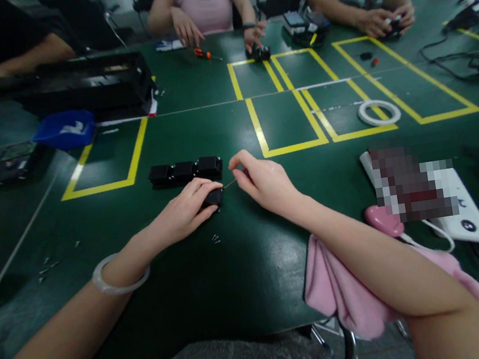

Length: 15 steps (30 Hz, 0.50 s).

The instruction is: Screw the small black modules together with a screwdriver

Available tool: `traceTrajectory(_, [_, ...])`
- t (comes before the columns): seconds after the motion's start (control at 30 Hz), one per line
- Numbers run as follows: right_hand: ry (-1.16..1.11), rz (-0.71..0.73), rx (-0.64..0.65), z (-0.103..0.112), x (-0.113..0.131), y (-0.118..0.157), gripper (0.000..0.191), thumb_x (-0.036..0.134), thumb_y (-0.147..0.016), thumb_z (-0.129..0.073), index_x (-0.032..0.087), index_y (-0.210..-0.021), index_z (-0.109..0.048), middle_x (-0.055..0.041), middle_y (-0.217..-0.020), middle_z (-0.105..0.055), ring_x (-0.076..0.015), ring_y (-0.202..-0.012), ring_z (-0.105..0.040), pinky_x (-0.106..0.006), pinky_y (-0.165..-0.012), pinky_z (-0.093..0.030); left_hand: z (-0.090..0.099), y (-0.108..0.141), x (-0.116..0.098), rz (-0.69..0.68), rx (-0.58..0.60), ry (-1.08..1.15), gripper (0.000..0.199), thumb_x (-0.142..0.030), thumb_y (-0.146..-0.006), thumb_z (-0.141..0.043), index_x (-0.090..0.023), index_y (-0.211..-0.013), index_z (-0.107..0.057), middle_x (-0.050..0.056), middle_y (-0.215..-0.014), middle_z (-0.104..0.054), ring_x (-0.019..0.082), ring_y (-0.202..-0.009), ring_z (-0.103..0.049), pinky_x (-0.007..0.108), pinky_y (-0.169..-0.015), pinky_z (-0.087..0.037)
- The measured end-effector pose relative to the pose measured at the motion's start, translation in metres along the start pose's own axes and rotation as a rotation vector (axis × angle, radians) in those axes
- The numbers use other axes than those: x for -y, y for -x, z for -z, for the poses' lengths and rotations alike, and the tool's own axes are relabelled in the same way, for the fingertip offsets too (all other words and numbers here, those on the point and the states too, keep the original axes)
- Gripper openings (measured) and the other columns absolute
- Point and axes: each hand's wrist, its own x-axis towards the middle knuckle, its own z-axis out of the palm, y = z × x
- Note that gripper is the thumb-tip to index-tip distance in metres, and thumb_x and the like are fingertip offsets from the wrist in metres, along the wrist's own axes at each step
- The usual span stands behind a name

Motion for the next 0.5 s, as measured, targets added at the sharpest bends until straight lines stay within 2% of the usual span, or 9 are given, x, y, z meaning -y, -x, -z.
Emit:
traceTrajectory(0.1, [-0.015,-0.011,0.020,0.000,0.000,-0.001,0.014,0.030,-0.100,-0.055,0.022,-0.102,-0.067,-0.0010,-0.073,-0.067,-0.0168,-0.065,-0.058,-0.029,-0.065,-0.038,-0.004,0.000,0.001,-0.013,-0.048,0.014,0.040,-0.027,-0.101,-0.062,-0.025,-0.139,-0.053,0.013,-0.138,-0.058,0.032,-0.127,-0.060,0.051,-0.104,-0.059])
traceTrajectory(0.23, [-0.047,-0.066,0.067,0.001,-0.003,-0.002,0.021,0.036,-0.101,-0.058,0.022,-0.091,-0.069,0.0004,-0.067,-0.066,-0.0147,-0.058,-0.055,-0.029,-0.061,-0.035,-0.010,0.000,0.002,0.019,-0.110,0.014,0.039,-0.028,-0.098,-0.070,-0.023,-0.133,-0.055,0.012,-0.134,-0.061,0.032,-0.126,-0.061,0.053,-0.105,-0.058])
traceTrajectory(0.4, [-0.190,-0.036,0.047,-0.001,-0.009,-0.003,0.017,0.027,-0.100,-0.057,0.021,-0.107,-0.071,0.0024,-0.069,-0.062,-0.0142,-0.059,-0.057,-0.029,-0.063,-0.041,-0.015,0.000,0.006,0.023,-0.152,0.024,0.040,-0.025,-0.095,-0.073,-0.023,-0.132,-0.057,0.012,-0.133,-0.062,0.032,-0.125,-0.061,0.051,-0.106,-0.057])
traceTrajectory(0.5, [-0.222,-0.040,0.046,-0.002,-0.013,-0.004,0.017,0.030,-0.100,-0.058,0.020,-0.100,-0.072,0.0020,-0.070,-0.063,-0.0134,-0.060,-0.057,-0.028,-0.062,-0.041,-0.017,0.000,0.010,0.016,-0.188,0.040,0.040,-0.025,-0.095,-0.074,-0.024,-0.131,-0.059,0.011,-0.132,-0.062,0.031,-0.125,-0.062,0.050,-0.107,-0.056])
